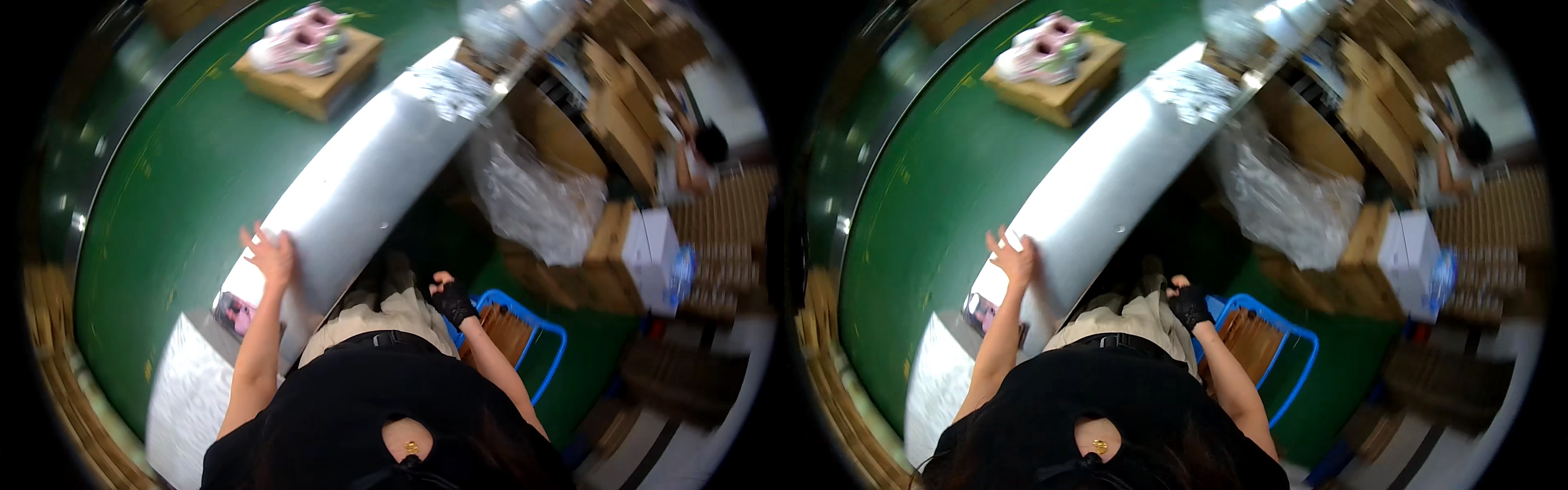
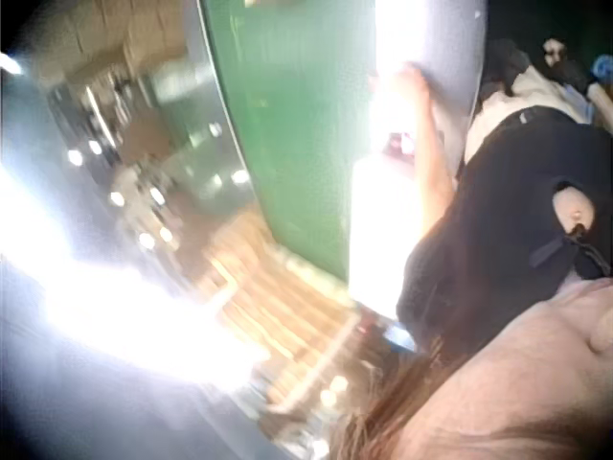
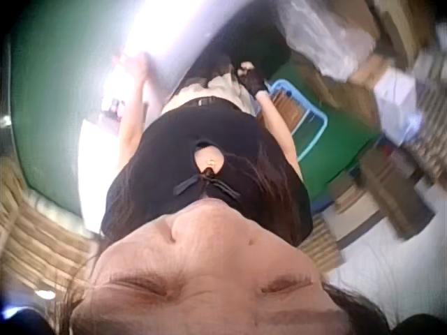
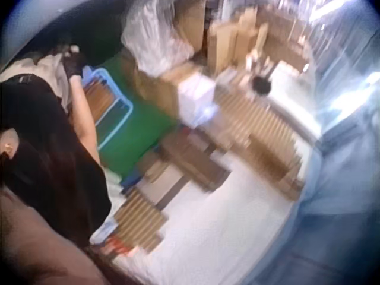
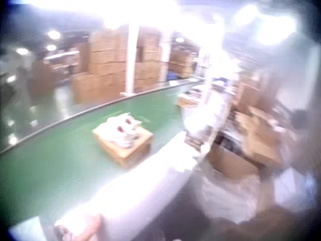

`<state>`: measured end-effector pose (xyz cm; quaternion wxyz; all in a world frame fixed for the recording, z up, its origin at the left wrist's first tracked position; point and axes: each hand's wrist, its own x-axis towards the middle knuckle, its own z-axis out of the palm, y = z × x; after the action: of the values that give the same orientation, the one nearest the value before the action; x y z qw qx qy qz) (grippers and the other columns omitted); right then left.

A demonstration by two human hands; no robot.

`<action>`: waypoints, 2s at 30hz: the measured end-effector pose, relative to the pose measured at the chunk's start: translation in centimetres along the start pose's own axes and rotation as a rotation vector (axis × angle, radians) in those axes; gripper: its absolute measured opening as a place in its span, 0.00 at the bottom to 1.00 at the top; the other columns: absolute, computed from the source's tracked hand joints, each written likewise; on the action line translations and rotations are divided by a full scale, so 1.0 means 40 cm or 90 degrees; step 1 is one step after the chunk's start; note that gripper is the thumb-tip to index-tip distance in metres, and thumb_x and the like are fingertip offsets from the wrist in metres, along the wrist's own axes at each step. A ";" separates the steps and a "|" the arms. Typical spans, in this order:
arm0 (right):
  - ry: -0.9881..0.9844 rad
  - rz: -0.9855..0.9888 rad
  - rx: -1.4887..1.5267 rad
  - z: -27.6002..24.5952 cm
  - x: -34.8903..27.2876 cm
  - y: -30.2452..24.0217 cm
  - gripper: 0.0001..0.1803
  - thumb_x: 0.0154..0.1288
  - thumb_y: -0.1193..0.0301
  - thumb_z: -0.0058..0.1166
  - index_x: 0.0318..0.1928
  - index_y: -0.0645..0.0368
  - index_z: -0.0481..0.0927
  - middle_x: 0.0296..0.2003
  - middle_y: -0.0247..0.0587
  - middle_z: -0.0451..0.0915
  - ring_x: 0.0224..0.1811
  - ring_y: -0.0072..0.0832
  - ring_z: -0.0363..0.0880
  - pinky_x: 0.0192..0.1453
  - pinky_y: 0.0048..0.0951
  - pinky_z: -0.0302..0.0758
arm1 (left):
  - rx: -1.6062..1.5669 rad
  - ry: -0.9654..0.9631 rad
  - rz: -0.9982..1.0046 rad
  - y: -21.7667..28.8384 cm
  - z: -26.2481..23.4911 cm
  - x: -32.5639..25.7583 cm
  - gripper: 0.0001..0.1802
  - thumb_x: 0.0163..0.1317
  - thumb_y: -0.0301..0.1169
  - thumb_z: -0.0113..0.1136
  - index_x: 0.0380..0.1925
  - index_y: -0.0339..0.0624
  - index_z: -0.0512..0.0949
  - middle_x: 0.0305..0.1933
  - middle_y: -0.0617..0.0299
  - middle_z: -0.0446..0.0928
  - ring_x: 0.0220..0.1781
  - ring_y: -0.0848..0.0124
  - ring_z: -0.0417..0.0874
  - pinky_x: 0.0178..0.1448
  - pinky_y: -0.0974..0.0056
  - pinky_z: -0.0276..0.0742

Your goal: The person packs shoes into boxes by inserting silica gel packets, lining the shoeboxes with wrapping paper, placing the shoes inside, closing the boxes, and setting them onto the conveyor belt.

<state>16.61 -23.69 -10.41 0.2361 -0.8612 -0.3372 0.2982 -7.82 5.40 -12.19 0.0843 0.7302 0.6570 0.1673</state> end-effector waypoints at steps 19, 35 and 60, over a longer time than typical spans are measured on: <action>0.651 1.117 -0.012 0.026 -0.684 0.621 0.26 0.54 0.63 0.50 0.54 0.46 0.60 0.53 0.41 0.60 0.53 0.41 0.58 0.52 0.49 0.56 | 0.057 -0.319 0.095 -0.137 -0.064 0.096 0.50 0.46 0.68 0.44 0.36 0.18 0.71 0.42 0.31 0.71 0.48 0.45 0.72 0.53 0.55 0.66; 0.474 0.851 0.148 0.147 -0.861 0.730 0.17 0.55 0.61 0.48 0.37 0.62 0.69 0.34 0.59 0.75 0.41 0.52 0.73 0.41 0.45 0.71 | 0.005 -0.500 0.080 -0.218 0.068 0.239 0.51 0.52 0.66 0.39 0.43 0.14 0.67 0.46 0.32 0.70 0.53 0.51 0.71 0.56 0.61 0.65; 0.123 0.978 0.028 0.155 -0.995 0.779 0.15 0.54 0.61 0.52 0.34 0.60 0.76 0.32 0.47 0.77 0.30 0.37 0.76 0.30 0.38 0.73 | 0.097 -0.393 0.068 -0.201 0.076 0.237 0.47 0.53 0.62 0.41 0.45 0.18 0.65 0.49 0.29 0.66 0.54 0.44 0.67 0.57 0.55 0.63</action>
<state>2.47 -71.75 -19.64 0.0083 -0.8708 0.3829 0.3082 -13.46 16.05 -16.48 0.2156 0.7844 0.5715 -0.1078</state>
